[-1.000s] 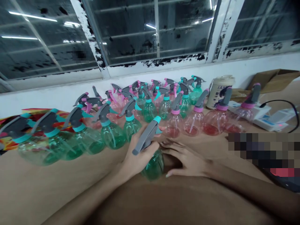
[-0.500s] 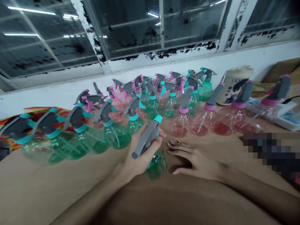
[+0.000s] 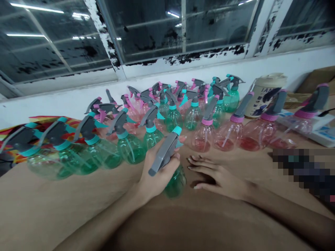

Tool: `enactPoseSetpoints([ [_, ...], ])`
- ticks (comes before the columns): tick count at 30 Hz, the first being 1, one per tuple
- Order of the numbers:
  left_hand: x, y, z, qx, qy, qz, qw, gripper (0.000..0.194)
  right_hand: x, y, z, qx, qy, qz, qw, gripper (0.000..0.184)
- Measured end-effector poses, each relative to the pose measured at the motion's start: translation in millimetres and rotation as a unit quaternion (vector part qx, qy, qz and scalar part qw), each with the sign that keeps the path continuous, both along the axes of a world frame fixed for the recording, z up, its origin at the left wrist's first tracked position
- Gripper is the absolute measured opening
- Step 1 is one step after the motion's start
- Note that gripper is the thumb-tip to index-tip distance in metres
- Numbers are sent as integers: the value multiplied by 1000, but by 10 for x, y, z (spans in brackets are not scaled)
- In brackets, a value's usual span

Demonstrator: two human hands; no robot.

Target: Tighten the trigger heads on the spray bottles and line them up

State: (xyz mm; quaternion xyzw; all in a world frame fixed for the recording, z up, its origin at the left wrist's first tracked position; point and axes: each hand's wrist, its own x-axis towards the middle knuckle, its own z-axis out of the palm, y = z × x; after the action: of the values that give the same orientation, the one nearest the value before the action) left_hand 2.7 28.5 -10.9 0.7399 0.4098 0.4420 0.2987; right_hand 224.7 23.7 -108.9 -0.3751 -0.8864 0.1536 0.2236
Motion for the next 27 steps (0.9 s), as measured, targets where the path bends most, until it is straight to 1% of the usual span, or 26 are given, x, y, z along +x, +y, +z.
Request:
enactPoseSetpoints([
  [3,17,-4,-6,19,10,24,999,37,-6,-9,6,-1,-7,-5,1000,56],
  [8,21,-6,5,22,27,47,998,31,-15,-34,36,2,-24,-14,1000,57],
  [14,18,0,0,9,9,31,999,32,-12,-51,35,7,-30,-24,999,55],
  [21,30,-2,4,1,-16,12,1000,39,-17,-59,33,40,-29,-50,998,55],
  [27,17,10,62,-11,4,-18,1000,40,-11,-58,29,57,-28,-55,996,57],
])
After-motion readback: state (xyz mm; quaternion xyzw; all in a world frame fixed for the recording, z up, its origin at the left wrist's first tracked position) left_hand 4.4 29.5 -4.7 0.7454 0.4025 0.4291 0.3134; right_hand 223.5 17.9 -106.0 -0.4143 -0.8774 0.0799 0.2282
